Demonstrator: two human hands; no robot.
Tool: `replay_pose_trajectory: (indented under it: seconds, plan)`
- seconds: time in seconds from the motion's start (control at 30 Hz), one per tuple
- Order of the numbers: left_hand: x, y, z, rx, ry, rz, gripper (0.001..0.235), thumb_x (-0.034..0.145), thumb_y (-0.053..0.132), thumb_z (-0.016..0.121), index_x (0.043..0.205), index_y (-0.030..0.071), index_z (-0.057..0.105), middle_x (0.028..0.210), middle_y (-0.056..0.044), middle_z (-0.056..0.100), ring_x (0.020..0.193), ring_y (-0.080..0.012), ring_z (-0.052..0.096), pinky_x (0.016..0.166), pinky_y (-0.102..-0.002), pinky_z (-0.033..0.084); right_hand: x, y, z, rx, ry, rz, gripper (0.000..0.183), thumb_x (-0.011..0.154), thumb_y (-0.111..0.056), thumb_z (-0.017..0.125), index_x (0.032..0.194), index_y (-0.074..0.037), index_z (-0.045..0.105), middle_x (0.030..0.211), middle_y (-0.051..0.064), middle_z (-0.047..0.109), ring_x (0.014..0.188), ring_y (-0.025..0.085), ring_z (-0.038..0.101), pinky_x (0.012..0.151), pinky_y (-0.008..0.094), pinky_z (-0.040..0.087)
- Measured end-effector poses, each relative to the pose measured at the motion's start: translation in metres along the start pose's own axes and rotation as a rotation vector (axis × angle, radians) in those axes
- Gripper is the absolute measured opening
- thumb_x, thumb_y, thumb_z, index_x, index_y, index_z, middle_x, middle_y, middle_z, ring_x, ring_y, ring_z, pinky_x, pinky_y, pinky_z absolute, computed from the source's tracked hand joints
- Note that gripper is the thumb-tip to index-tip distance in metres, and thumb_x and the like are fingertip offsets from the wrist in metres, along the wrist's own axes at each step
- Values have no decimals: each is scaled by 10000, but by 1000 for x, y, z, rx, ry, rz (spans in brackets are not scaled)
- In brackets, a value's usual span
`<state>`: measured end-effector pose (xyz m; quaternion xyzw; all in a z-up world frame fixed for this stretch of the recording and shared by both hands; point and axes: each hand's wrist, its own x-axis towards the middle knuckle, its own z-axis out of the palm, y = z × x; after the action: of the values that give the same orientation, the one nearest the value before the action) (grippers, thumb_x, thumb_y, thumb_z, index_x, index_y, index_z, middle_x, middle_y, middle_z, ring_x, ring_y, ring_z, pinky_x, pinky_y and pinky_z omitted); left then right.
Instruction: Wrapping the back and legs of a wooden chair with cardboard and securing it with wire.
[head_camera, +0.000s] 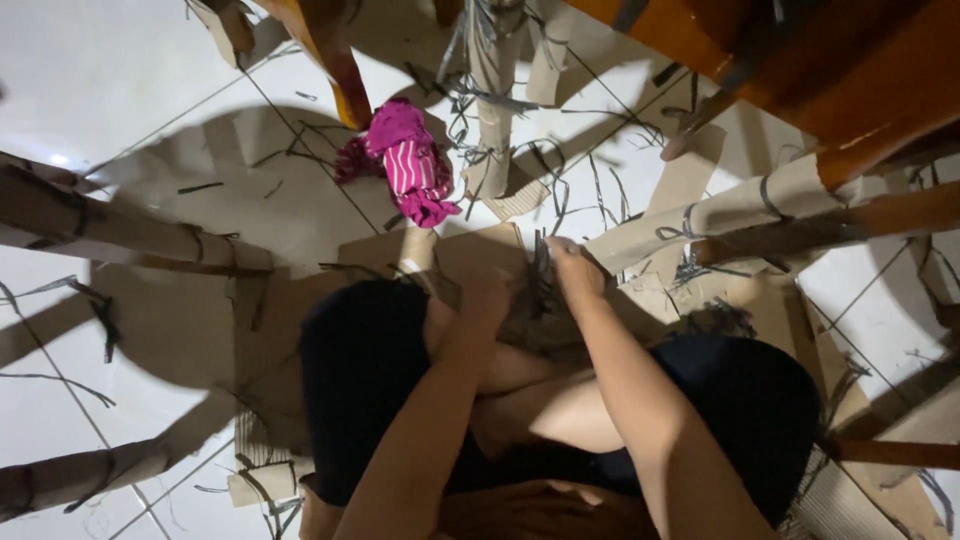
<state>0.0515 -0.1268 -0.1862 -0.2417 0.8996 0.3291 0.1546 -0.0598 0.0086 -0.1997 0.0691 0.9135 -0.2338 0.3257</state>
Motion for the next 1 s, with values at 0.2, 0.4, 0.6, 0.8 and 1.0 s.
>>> replay_pose_trajectory:
  seconds: [0.2,0.4,0.6,0.8,1.0]
  plan:
    - [21,-21,29,-577,25,28,337,1038,334,473,1046,121,734,1034,-100,742,990,-243,720,898,-431,550,68,31,38,-10,4,72,633,957,-618,361,1496,-294,437,1504,157,539,1415,358,484,1145,509,368]
    - [40,-37,38,-325,114,82,348,1079,301,462,1348,144,619,1335,-90,645,1306,-239,583,1112,-427,445,-7,6,-4,112,8,-77,486,960,-437,369,1382,-248,517,1588,86,416,1454,315,417,1206,465,321]
    - [-2,-6,-11,-274,105,4,561,1002,196,507,1515,40,341,1486,-241,466,1353,-388,525,1048,-536,513,50,38,34,-124,18,-172,517,1028,-458,291,1495,-265,397,1600,152,376,1429,333,471,1176,535,344]
    - [-1,-5,0,-223,319,217,398,997,206,574,1373,78,551,1461,-205,475,1374,-415,495,1107,-540,446,38,36,28,-369,209,-439,347,1005,-282,418,1197,-85,629,1387,152,548,1328,353,477,1146,486,379]
    - [7,-6,21,-597,408,417,481,967,346,702,1411,201,586,1266,-126,678,1185,-322,659,981,-403,552,-15,1,-4,-261,433,-629,58,965,-334,637,995,-285,630,820,-74,768,961,212,738,975,373,481]
